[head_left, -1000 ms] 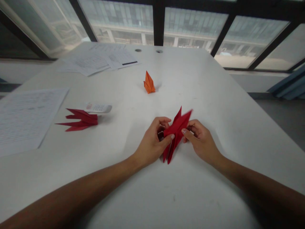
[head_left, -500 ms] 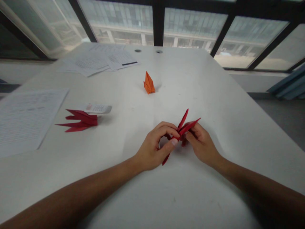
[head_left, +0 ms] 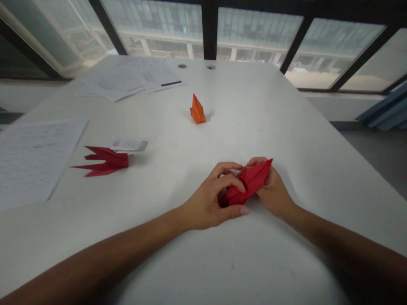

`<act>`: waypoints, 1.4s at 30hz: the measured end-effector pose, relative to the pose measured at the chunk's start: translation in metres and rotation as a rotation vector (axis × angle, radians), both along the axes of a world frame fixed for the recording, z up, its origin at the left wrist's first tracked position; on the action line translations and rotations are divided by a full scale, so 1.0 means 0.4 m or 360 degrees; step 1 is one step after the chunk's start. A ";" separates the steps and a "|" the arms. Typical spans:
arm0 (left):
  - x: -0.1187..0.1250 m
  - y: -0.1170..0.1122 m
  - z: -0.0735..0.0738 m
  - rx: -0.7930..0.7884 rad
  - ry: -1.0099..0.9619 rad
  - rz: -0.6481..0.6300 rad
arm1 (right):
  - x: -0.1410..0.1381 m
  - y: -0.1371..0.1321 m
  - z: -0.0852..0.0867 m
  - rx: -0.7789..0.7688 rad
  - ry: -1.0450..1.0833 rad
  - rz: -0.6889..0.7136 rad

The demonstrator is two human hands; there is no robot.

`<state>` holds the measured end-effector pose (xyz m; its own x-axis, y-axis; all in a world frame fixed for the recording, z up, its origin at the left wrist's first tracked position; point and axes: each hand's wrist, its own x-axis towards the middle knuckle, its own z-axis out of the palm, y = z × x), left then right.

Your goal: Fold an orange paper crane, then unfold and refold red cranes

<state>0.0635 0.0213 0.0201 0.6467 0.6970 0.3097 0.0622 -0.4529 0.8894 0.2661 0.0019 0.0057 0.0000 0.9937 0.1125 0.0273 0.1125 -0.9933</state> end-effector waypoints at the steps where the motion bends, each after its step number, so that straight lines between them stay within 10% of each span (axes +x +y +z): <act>1: 0.000 -0.001 0.000 0.0015 0.0021 -0.0005 | -0.001 0.001 -0.004 -0.0020 0.0032 -0.0020; 14: 0.010 0.011 -0.020 0.0007 0.0185 0.0515 | -0.012 0.000 -0.020 -0.0278 0.0425 0.0157; 25: 0.006 0.001 -0.024 0.0150 0.0055 0.0252 | -0.017 0.001 -0.020 -0.0232 0.0414 0.0076; 42: 0.007 0.020 -0.018 -0.0667 -0.0097 0.0575 | -0.019 0.005 -0.016 -0.0243 0.0343 0.0140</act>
<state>0.0661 0.0293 0.0130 0.3332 0.9428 -0.0122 0.0906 -0.0191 0.9957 0.2585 0.0038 -0.0005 -0.0791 0.9964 -0.0319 -0.1899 -0.0464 -0.9807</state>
